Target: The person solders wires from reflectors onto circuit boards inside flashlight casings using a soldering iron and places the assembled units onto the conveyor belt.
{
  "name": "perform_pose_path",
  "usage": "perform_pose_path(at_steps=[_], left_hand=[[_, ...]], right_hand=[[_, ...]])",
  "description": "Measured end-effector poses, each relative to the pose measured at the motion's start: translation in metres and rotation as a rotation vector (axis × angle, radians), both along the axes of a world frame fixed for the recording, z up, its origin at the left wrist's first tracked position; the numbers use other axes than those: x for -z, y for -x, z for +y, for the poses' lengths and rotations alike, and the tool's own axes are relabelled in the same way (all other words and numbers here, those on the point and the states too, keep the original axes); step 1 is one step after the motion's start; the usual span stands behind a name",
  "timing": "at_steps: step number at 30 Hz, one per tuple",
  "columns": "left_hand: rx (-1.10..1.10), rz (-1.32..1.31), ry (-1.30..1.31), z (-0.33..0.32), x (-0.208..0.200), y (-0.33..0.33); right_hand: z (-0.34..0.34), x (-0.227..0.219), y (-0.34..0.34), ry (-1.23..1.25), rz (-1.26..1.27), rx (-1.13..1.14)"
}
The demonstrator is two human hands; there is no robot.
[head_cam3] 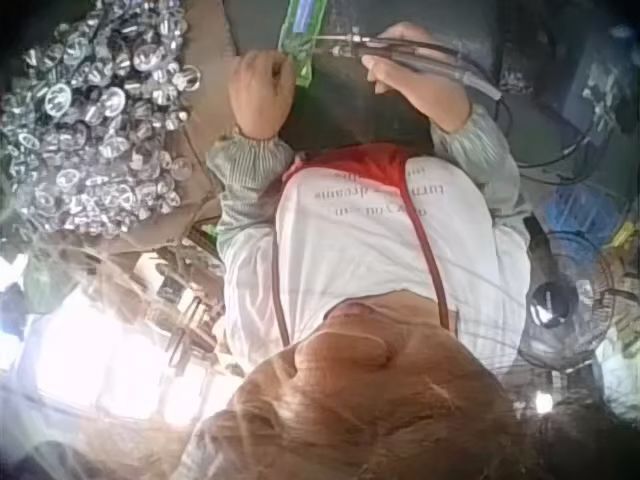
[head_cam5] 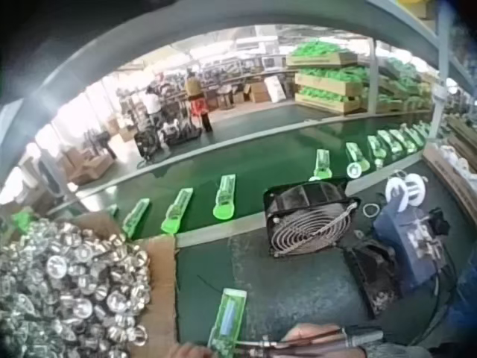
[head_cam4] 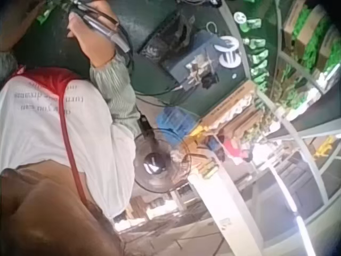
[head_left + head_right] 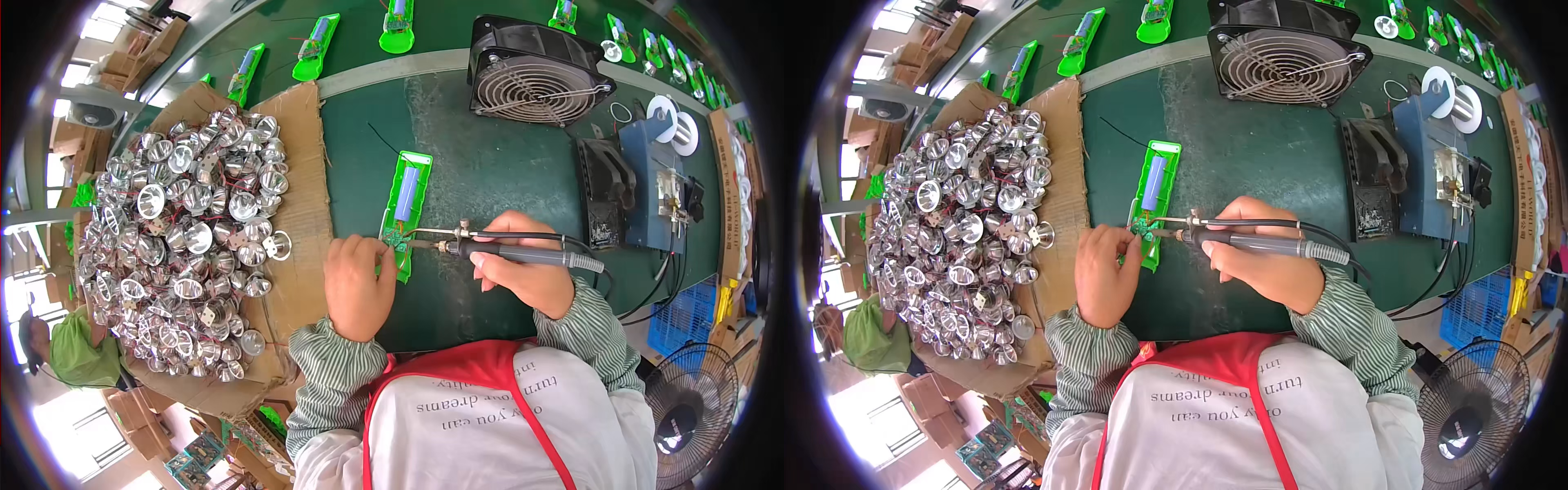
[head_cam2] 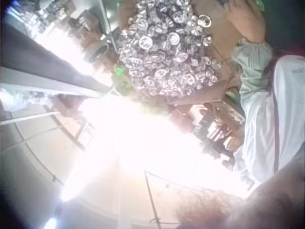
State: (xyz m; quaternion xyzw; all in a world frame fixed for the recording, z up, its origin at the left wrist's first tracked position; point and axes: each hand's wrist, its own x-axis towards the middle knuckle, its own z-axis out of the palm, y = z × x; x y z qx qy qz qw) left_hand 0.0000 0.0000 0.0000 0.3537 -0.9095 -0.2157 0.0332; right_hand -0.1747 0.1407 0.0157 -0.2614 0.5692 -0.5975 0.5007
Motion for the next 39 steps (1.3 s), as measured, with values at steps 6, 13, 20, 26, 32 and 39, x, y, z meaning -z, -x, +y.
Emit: perform_pose_path(at_steps=[6,13,20,26,32,39], left_hand=[[0.083,0.237,-0.027,-0.001,-0.019,-0.022],[0.174,0.149,-0.022,-0.002,-0.03,-0.052],[0.237,0.219,0.221,-0.006,-0.018,-0.062],[0.045,0.199,-0.059,-0.005,-0.038,-0.073],[0.093,0.188,0.03,0.0,-0.022,-0.077],[0.124,0.352,0.012,-0.008,-0.005,-0.056]], right_hand=[[0.009,-0.003,0.003,0.011,0.021,0.034],[0.014,-0.002,0.005,0.033,0.007,0.06],[0.015,-0.003,0.002,0.062,0.041,0.053],[0.017,-0.004,0.003,0.045,0.041,0.055],[0.015,-0.004,0.003,0.063,0.005,0.067],[0.017,-0.004,0.002,0.086,0.027,0.062]])
